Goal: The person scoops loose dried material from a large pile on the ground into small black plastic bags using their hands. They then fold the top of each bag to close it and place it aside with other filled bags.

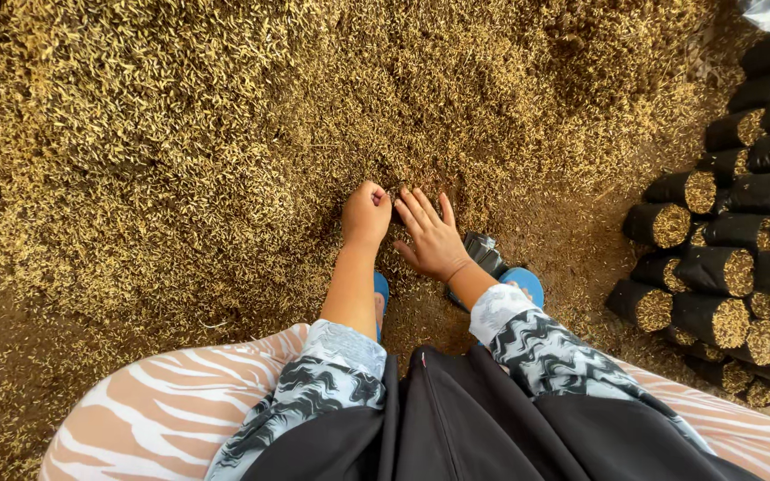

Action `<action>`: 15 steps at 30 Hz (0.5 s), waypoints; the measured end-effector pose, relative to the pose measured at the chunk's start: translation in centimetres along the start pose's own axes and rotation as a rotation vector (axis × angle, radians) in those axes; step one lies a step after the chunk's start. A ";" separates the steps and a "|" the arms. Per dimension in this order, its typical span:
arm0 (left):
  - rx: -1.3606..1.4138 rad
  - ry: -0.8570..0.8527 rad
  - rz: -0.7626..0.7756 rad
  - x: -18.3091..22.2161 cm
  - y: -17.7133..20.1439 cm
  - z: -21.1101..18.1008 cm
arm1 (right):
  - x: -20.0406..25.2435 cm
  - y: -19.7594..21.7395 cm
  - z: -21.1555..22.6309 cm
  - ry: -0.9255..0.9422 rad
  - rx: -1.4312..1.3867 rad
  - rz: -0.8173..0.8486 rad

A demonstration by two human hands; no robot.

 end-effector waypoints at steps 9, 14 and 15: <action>0.002 -0.062 -0.008 -0.2 -0.9 0.6 | 0.2 -0.7 -0.2 -0.031 0.015 0.226; 0.049 0.011 0.071 -0.4 -0.7 0.2 | -0.2 0.3 -1.5 -0.001 -0.122 -0.040; 0.050 0.048 0.086 -0.3 -0.6 0.4 | -0.1 0.3 -1.8 -0.006 -0.170 -0.097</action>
Point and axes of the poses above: each hand's wrist, its own x-axis away from the middle knuckle, its own y-axis out of the back of the hand, z = x × y, the point moved 6 cm from there along -x, towards the middle knuckle, and after that the axes turned 7 degrees about y, right-handed, at the moved point
